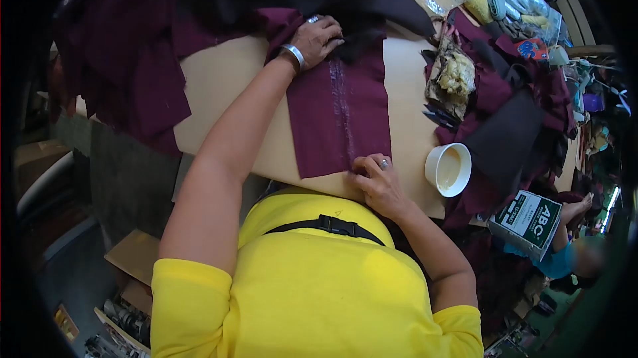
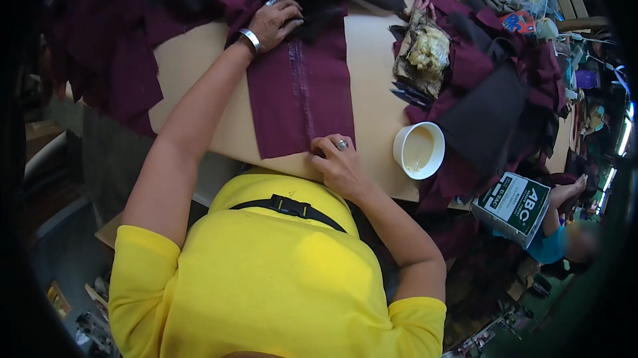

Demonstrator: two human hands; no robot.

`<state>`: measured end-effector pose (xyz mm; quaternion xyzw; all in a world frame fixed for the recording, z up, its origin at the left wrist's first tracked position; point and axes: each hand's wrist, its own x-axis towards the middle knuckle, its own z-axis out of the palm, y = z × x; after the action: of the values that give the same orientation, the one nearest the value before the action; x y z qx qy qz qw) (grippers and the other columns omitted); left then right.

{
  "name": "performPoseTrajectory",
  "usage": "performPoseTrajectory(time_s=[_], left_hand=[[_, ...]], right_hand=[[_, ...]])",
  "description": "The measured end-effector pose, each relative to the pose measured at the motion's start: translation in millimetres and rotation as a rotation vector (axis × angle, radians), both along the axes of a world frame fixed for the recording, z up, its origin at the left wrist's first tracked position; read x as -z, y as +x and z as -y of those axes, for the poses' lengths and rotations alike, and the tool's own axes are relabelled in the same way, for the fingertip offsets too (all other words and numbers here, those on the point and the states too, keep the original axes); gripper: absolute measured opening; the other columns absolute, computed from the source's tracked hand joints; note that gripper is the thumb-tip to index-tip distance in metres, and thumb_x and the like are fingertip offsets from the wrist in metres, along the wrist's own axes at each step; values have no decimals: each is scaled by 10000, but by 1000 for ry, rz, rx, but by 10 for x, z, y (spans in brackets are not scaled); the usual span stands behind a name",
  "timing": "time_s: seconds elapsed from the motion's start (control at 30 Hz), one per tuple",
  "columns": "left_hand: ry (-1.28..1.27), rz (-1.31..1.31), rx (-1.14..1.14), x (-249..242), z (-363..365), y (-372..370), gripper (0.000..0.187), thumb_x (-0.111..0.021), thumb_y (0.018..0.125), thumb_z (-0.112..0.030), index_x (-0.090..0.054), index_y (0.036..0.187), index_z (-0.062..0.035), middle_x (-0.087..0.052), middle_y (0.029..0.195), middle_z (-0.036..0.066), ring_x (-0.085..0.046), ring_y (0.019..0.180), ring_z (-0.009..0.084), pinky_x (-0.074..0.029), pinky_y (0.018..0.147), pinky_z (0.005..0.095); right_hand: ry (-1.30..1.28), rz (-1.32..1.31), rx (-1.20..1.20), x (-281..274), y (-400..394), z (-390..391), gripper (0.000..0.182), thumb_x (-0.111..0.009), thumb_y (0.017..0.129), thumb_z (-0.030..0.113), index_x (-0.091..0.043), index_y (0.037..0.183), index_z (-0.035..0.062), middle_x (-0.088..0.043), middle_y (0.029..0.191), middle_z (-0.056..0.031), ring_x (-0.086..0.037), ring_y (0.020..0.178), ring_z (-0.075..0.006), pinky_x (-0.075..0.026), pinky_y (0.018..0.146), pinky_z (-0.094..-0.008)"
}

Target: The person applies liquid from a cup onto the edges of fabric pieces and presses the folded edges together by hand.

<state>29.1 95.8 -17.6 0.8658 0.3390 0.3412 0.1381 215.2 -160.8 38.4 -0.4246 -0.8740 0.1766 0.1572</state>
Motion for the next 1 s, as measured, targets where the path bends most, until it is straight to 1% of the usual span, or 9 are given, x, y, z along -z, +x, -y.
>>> performPoseTrajectory(time_s=[0.1,0.13,0.23,0.33,0.53,0.63,0.73,0.83,1.0], left_hand=[[5,14,-6,-16,17,3,120,-626,798,-187,-599,857,-86,-592,970,52,-566,940,259,-471,818,359],[-12,12,-11,-20,36,-3,121,-627,797,-186,-597,857,-86,-591,967,52,-567,935,259,-472,815,358],[-21,12,-9,2,44,-4,122,-630,793,-181,-595,860,-86,-588,961,52,-569,923,259,-475,805,353],[21,25,-8,28,24,9,121,-629,792,-178,-593,863,-86,-586,961,52,-570,914,258,-477,798,350],[13,9,-12,-5,10,-6,119,-620,798,-180,-594,869,-89,-586,973,52,-565,927,256,-476,803,354],[6,3,-10,29,8,9,125,-616,804,-193,-595,876,-93,-584,984,48,-560,941,255,-472,811,359],[20,-18,-11,12,0,-3,131,-620,804,-203,-597,877,-97,-585,990,45,-560,953,252,-468,821,357],[22,-10,-18,9,3,-3,132,-624,802,-199,-600,878,-94,-586,988,42,-561,952,249,-467,823,356],[12,-13,-17,2,6,0,132,-626,799,-193,-603,881,-92,-588,986,35,-567,937,248,-471,820,356]], right_hand=[[-180,-324,85,-22,5,-333,219,-555,659,-19,-616,843,83,-531,982,-73,-503,887,-252,-394,769,-355],[-96,-316,115,-93,-43,-515,357,-496,620,-121,-629,881,83,-528,976,-94,-507,905,-264,-415,765,-355],[55,-127,250,-56,-217,-908,391,-503,643,-97,-629,955,102,-532,985,-89,-510,903,-273,-413,781,-361],[163,51,225,63,-229,-999,404,-519,659,-54,-622,1016,105,-530,981,-84,-513,907,-270,-403,798,-356],[331,180,-6,31,-55,-507,369,-538,656,16,-616,1008,96,-521,980,-70,-515,896,-232,-385,813,-376],[235,94,-13,-55,-27,-499,389,-538,660,-4,-629,1026,92,-531,991,-68,-516,902,-228,-384,815,-382],[268,96,163,30,-78,-618,360,-547,654,11,-637,992,95,-531,987,-67,-517,885,-219,-380,815,-383],[283,117,37,63,-36,-462,258,-564,680,63,-623,930,90,-538,978,-69,-527,881,-221,-376,830,-387],[137,-25,-40,52,-9,-135,265,-587,699,85,-627,961,92,-539,992,-77,-523,884,-240,-402,804,-372]])
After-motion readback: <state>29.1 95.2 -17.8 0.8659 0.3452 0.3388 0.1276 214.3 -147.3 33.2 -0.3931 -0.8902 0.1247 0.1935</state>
